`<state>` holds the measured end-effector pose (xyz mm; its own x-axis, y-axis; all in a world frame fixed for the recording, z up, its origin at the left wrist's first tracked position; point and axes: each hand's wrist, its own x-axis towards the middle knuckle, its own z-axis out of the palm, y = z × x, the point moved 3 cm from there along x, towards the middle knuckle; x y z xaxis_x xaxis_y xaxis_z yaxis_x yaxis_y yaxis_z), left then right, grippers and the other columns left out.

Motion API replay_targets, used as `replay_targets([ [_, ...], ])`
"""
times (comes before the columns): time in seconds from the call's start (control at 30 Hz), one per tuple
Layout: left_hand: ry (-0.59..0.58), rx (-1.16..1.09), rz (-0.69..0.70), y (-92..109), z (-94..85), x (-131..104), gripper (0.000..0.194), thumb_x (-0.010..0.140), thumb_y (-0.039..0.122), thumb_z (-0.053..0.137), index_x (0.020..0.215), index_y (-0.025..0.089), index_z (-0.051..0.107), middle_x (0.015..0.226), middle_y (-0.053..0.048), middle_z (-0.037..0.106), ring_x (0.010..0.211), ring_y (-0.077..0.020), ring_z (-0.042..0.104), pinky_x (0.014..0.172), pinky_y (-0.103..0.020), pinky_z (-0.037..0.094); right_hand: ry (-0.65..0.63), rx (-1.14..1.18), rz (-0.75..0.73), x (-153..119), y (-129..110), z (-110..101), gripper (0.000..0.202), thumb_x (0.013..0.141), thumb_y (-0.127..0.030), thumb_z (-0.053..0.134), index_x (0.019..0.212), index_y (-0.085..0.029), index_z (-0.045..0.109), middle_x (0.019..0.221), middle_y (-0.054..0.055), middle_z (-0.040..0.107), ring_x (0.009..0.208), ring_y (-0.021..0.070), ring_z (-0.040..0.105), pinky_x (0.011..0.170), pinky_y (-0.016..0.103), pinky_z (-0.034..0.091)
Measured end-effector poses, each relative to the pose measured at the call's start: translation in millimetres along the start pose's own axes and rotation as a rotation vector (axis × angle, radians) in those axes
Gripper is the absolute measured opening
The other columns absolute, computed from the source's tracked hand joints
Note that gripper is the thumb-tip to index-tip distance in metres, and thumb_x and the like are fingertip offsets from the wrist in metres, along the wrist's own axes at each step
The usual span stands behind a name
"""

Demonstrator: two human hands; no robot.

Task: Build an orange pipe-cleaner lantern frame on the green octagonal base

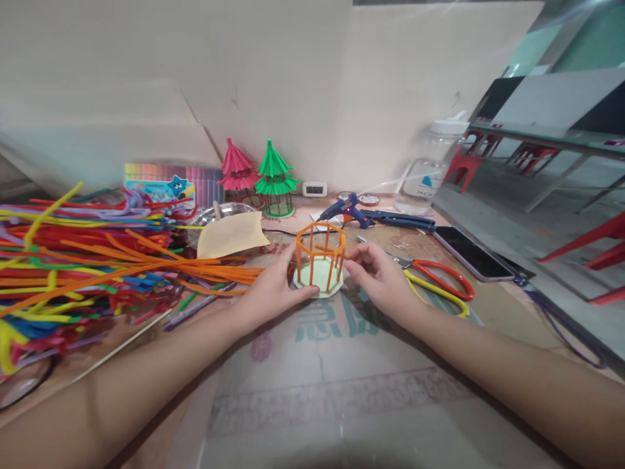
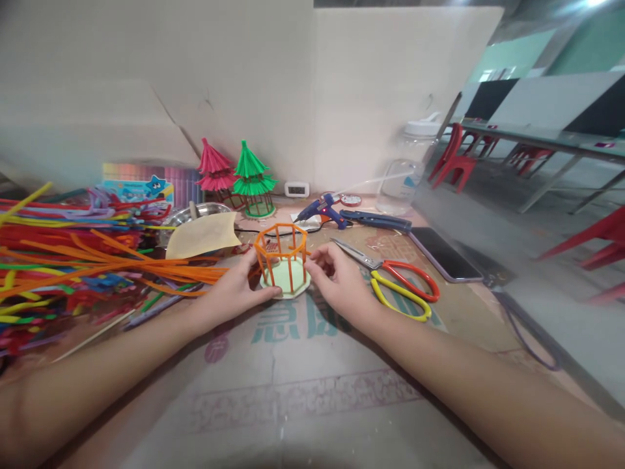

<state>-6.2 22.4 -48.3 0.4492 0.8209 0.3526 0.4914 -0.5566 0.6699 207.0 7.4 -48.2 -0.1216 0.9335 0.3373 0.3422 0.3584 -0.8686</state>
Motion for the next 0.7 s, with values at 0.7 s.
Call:
replay_targets([
  [0.7,0.033,0.081,-0.015,5.8,-4.4,-4.0,0.066,0.08,0.035,0.073,0.137,0.02,0.042,0.138,-0.013,0.056,0.128,-0.0302,0.054,0.108,-0.046,0.043,-0.088,-0.189,-0.153,-1.4,-0.9,1.5,0.014,0.09,-0.022,0.056,0.097,-0.021,0.067,0.093,0.006,0.074,0.087,0.0214,0.069,0.08,0.037,0.053],
])
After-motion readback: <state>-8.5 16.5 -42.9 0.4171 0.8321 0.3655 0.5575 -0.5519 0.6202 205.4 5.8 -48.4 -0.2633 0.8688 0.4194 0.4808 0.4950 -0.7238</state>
